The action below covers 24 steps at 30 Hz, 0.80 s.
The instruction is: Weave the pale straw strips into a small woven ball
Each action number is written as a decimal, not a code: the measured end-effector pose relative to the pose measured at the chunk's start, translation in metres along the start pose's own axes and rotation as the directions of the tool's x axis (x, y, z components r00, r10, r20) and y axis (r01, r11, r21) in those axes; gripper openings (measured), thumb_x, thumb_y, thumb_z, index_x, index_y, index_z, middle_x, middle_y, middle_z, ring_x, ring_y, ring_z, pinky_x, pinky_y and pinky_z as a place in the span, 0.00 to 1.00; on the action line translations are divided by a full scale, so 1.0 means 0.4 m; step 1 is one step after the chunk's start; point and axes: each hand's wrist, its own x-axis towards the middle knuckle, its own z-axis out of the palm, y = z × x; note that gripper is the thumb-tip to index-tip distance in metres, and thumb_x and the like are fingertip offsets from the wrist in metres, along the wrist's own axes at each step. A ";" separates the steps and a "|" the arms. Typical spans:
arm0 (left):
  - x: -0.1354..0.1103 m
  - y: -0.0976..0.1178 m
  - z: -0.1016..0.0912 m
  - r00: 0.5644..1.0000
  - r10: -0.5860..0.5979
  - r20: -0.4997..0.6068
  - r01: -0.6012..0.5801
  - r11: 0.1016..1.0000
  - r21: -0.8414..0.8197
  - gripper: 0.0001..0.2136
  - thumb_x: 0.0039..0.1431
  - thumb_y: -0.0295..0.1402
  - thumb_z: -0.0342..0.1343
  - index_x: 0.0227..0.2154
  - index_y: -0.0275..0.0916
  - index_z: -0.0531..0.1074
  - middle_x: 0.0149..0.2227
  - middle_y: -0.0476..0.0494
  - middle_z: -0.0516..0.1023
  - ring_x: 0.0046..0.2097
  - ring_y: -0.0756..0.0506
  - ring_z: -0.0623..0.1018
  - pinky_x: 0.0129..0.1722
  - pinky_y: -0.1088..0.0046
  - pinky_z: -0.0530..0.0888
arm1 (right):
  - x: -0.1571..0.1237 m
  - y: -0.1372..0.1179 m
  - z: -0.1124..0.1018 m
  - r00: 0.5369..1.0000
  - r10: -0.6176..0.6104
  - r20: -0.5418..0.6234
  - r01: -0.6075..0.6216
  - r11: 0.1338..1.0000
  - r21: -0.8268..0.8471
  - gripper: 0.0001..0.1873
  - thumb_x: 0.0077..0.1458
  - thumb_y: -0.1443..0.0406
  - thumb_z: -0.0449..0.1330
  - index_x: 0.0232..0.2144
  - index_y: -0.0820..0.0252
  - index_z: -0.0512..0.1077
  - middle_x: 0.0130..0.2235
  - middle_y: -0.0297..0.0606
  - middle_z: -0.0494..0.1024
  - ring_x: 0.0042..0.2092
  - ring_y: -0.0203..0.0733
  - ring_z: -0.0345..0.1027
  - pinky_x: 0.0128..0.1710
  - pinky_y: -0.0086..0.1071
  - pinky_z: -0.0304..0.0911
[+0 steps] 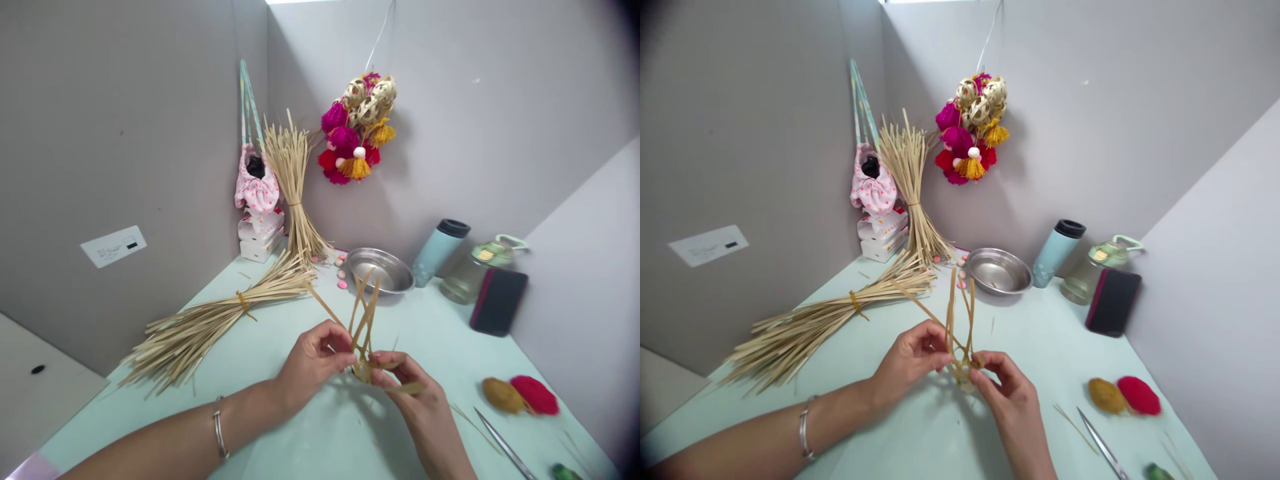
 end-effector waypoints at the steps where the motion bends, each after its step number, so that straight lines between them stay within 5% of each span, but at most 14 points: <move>1: -0.003 -0.001 0.000 1.000 0.022 -0.014 -0.022 0.999 0.026 0.11 0.51 0.34 0.65 0.32 0.36 0.69 0.30 0.51 0.69 0.31 0.53 0.69 0.33 0.76 0.69 | -0.002 -0.001 0.002 1.000 0.003 0.010 -0.003 1.000 0.003 0.13 0.44 0.56 0.70 0.30 0.57 0.76 0.34 0.35 0.80 0.37 0.43 0.73 0.35 0.27 0.70; 11: -0.018 0.005 0.006 0.973 0.229 -0.018 -0.212 0.926 0.311 0.04 0.55 0.26 0.57 0.31 0.37 0.67 0.32 0.49 0.69 0.35 0.51 0.70 0.39 0.74 0.69 | 0.002 0.029 0.005 0.999 -0.002 0.049 0.000 0.999 0.038 0.12 0.45 0.57 0.70 0.30 0.57 0.76 0.35 0.35 0.80 0.38 0.44 0.73 0.38 0.28 0.71; 18: -0.022 0.000 0.001 0.928 0.371 0.020 -0.342 0.832 0.437 0.08 0.51 0.19 0.52 0.28 0.39 0.63 0.31 0.50 0.66 0.35 0.50 0.68 0.38 0.73 0.67 | -0.006 0.021 0.011 0.997 0.017 0.073 -0.021 0.999 0.049 0.13 0.46 0.57 0.70 0.31 0.57 0.75 0.36 0.35 0.78 0.39 0.43 0.72 0.37 0.28 0.70; 24: -0.030 0.008 0.000 0.930 0.354 0.093 -0.351 0.790 0.502 0.09 0.56 0.22 0.51 0.36 0.39 0.73 0.36 0.46 0.67 0.40 0.48 0.71 0.42 0.71 0.69 | -0.005 0.018 0.016 0.999 0.002 0.049 -0.004 0.999 0.040 0.13 0.46 0.57 0.69 0.31 0.58 0.75 0.36 0.36 0.79 0.39 0.44 0.72 0.39 0.30 0.70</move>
